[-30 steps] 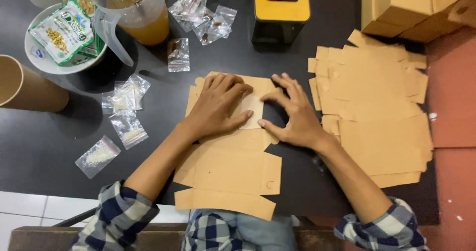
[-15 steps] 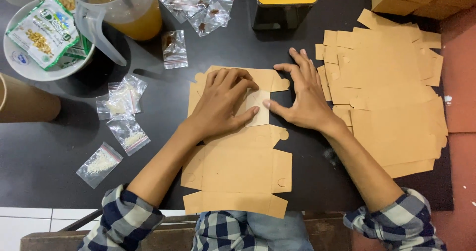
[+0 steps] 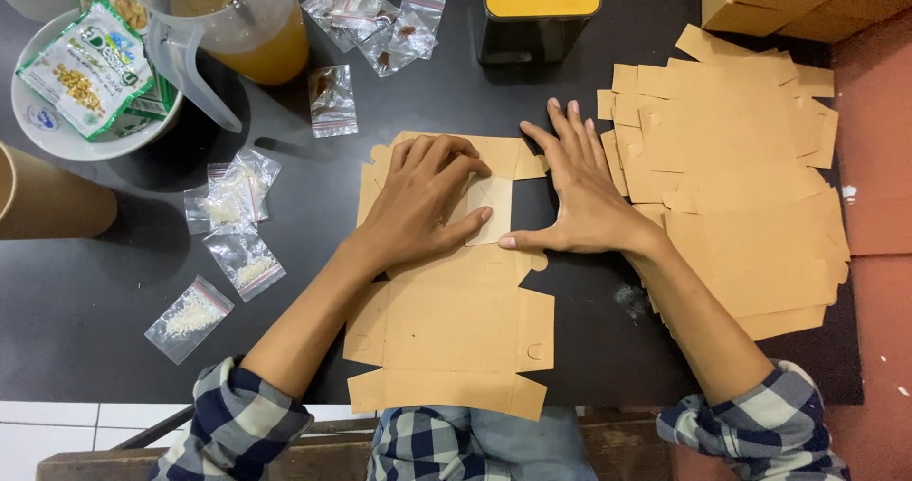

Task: The person folds flat cardboard box blanks into three-dimensional boxes by hand, pressing along creases and tucking flaps to form the sides and base. The person handles multiple blanks sequentially, completing one box and beginning another before the clip ends.

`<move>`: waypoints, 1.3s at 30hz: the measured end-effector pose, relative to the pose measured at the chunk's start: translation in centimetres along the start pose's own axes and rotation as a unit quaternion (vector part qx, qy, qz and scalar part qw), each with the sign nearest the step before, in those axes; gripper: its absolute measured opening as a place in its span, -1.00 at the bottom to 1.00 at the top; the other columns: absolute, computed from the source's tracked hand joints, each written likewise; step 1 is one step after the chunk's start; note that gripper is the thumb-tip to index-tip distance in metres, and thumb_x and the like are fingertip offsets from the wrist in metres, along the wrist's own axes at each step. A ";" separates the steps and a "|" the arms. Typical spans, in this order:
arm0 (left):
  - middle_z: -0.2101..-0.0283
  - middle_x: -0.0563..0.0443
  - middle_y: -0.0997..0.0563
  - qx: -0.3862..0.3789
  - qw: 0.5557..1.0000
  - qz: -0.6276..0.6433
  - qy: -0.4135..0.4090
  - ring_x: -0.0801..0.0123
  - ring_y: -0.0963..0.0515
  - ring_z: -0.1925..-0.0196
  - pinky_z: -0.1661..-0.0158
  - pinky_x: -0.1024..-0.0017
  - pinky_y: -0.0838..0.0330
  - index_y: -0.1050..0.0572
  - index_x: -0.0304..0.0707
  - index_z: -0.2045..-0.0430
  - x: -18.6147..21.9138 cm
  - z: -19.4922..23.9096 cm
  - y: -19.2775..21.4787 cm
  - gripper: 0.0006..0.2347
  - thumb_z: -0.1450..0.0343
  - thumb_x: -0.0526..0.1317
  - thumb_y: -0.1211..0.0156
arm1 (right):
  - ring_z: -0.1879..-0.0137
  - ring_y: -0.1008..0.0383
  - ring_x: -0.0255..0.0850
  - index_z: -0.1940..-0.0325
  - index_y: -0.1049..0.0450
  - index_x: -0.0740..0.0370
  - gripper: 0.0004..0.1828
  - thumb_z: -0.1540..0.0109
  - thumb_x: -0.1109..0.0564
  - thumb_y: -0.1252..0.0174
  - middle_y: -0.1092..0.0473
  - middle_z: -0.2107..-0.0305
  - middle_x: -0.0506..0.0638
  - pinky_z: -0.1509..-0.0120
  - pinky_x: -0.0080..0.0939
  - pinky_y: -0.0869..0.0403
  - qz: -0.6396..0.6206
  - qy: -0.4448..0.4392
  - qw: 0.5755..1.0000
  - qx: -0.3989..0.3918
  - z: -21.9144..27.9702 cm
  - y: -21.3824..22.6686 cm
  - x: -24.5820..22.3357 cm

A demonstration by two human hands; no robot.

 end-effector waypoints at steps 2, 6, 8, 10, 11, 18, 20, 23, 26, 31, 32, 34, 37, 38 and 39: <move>0.02 -0.02 -0.44 0.000 1.000 -0.003 0.000 0.21 -0.35 -0.09 -0.19 0.21 -0.06 -0.52 -0.12 0.14 0.0 0.0 -0.1 -0.70 -0.32 -0.05 -0.29 | -0.56 0.58 0.40 -0.53 0.05 0.15 0.43 0.20 -0.38 -0.56 0.32 -0.47 0.44 -0.55 0.30 0.52 -0.002 -0.001 1.000 0.003 0.0 -0.1 0.0; 0.01 -0.01 -0.44 -0.002 1.000 -0.004 0.004 0.22 -0.35 -0.09 -0.20 0.20 -0.05 -0.52 -0.11 0.14 -0.1 0.0 -0.1 -0.70 -0.33 -0.03 -0.28 | -0.58 0.47 0.37 -0.49 -0.04 0.14 0.27 0.12 -0.33 -0.51 0.22 -0.46 0.39 -0.57 0.30 0.44 -0.010 -0.014 0.999 0.050 -0.3 -0.7 0.2; 0.01 -0.01 -0.45 -0.003 1.000 -0.005 0.005 0.22 -0.35 -0.09 -0.20 0.20 -0.05 -0.53 -0.11 0.14 -0.1 0.0 -0.1 -0.70 -0.34 -0.02 -0.27 | -0.58 0.41 0.35 -0.46 -0.09 0.14 0.19 0.08 -0.31 -0.49 0.17 -0.45 0.36 -0.58 0.31 0.40 -0.016 -0.019 0.997 0.074 -0.4 -1.0 0.4; 0.02 -0.04 -0.47 0.000 1.000 0.005 0.005 0.22 -0.36 -0.09 -0.20 0.19 -0.06 -0.55 -0.12 0.14 0.0 0.0 0.0 -0.71 -0.33 -0.05 -0.27 | -0.59 0.28 0.29 -0.36 -0.21 0.11 -0.13 -0.09 -0.19 -0.40 0.06 -0.42 0.27 -0.59 0.29 0.30 -0.030 -0.036 0.992 0.121 -0.5 -1.3 0.7; 0.02 -0.04 -0.47 0.000 1.000 0.005 0.006 0.22 -0.36 -0.09 -0.20 0.19 -0.06 -0.55 -0.12 0.14 -0.1 0.0 -0.1 -0.71 -0.33 -0.05 -0.27 | -0.59 0.28 0.29 -0.36 -0.21 0.11 -0.13 -0.09 -0.19 -0.40 0.06 -0.42 0.27 -0.59 0.29 0.30 -0.029 -0.036 0.992 0.121 -0.5 -1.3 0.6; 0.02 -0.05 -0.48 0.000 1.000 0.000 0.003 0.20 -0.36 -0.09 -0.20 0.18 -0.06 -0.55 -0.13 0.13 -0.1 -0.1 -0.1 -0.70 -0.33 -0.05 -0.28 | -0.58 0.31 0.34 -0.34 -0.17 0.13 -0.04 0.01 -0.21 -0.44 0.08 -0.42 0.30 -0.57 0.36 0.31 -0.026 -0.019 0.994 0.108 -0.4 -0.9 0.3; 0.02 -0.05 -0.48 0.001 1.000 -0.002 0.005 0.21 -0.36 -0.09 -0.19 0.19 -0.07 -0.55 -0.13 0.13 -0.1 -0.1 -0.1 -0.70 -0.32 -0.06 -0.29 | -0.57 0.37 0.39 -0.38 -0.13 0.15 0.12 0.10 -0.26 -0.49 0.13 -0.43 0.35 -0.57 0.37 0.35 -0.023 -0.012 0.996 0.083 -0.3 -0.6 0.2; 0.01 -0.03 -0.46 -0.004 1.000 0.000 0.005 0.22 -0.35 -0.10 -0.20 0.20 -0.05 -0.54 -0.11 0.11 -0.2 0.0 -0.1 -0.69 -0.34 -0.03 -0.26 | -0.57 0.47 0.39 -0.44 -0.05 0.15 0.29 0.18 -0.32 -0.53 0.20 -0.44 0.38 -0.58 0.34 0.42 -0.008 -0.009 0.999 0.049 -0.3 -0.3 0.1; 0.01 -0.04 -0.46 -0.007 1.000 0.005 0.003 0.21 -0.35 -0.11 -0.21 0.18 -0.05 -0.54 -0.13 0.11 -0.1 -0.1 0.2 -0.70 -0.35 -0.04 -0.26 | -0.57 0.54 0.39 -0.48 0.02 0.15 0.38 0.21 -0.35 -0.55 0.26 -0.45 0.40 -0.57 0.32 0.47 0.003 -0.002 1.000 0.025 -0.2 -0.1 -0.1; 0.01 -0.17 -0.50 -0.031 0.996 0.080 -0.010 0.06 -0.41 -0.12 -0.22 0.10 -0.12 -0.54 -0.23 0.10 0.0 0.0 1.5 -0.67 -0.38 -0.03 -0.24 | -0.56 0.58 0.40 -0.50 0.06 0.17 0.43 0.21 -0.39 -0.54 0.31 -0.46 0.43 -0.56 0.31 0.50 0.007 -0.002 1.000 0.007 -0.2 0.0 -0.1; 0.01 -0.17 -0.50 -0.029 0.996 0.080 -0.011 0.06 -0.41 -0.12 -0.22 0.10 -0.12 -0.54 -0.23 0.10 -0.2 0.1 2.1 -0.67 -0.38 -0.03 -0.24 | -0.56 0.58 0.40 -0.50 0.06 0.17 0.43 0.21 -0.39 -0.54 0.31 -0.46 0.43 -0.56 0.31 0.50 0.009 -0.002 1.000 0.007 -0.2 0.0 0.0; 0.09 -0.32 -0.53 -0.009 0.991 0.135 0.015 -0.23 -0.51 -0.02 -0.09 -0.02 -0.34 -0.47 -0.34 0.06 -0.6 0.4 3.6 -0.76 -0.45 -0.23 -0.14 | -0.56 0.58 0.40 -0.50 0.08 0.16 0.42 0.20 -0.37 -0.55 0.32 -0.46 0.43 -0.56 0.33 0.49 0.006 -0.004 1.000 0.001 -0.3 0.0 0.1; 0.14 -0.17 -0.56 0.023 0.998 0.041 0.049 -0.12 -0.58 0.04 0.01 0.07 -0.44 -0.50 -0.21 0.07 -2.7 1.4 6.3 -0.81 -0.47 -0.22 -0.13 | -0.56 0.58 0.39 -0.50 0.06 0.14 0.37 0.16 -0.38 -0.52 0.32 -0.46 0.41 -0.55 0.34 0.49 0.005 -0.005 1.000 0.004 -0.3 0.0 0.2; 0.14 -0.17 -0.56 0.025 0.998 0.040 0.047 -0.12 -0.58 0.04 0.01 0.07 -0.44 -0.50 -0.21 0.07 -2.8 1.6 6.9 -0.81 -0.47 -0.22 -0.13 | -0.56 0.58 0.39 -0.50 0.06 0.14 0.37 0.16 -0.38 -0.52 0.32 -0.46 0.41 -0.55 0.34 0.49 0.007 -0.004 1.000 0.006 -0.4 -0.1 0.2; 0.20 -0.14 -0.56 0.014 0.996 -0.009 0.088 -0.08 -0.60 0.10 0.07 0.09 -0.45 -0.53 -0.20 0.12 -3.1 1.8 7.5 -0.83 -0.47 -0.20 -0.15 | -0.56 0.56 0.39 -0.49 0.04 0.14 0.31 0.12 -0.38 -0.49 0.29 -0.46 0.40 -0.55 0.36 0.48 0.003 -0.008 1.000 0.015 -0.4 -0.2 0.2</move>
Point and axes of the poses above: each hand's wrist, its own z-axis away from the middle knuckle, its own y-axis out of the back of the hand, x = y × z, the point moved 2 cm from there along -z, towards the middle knuckle
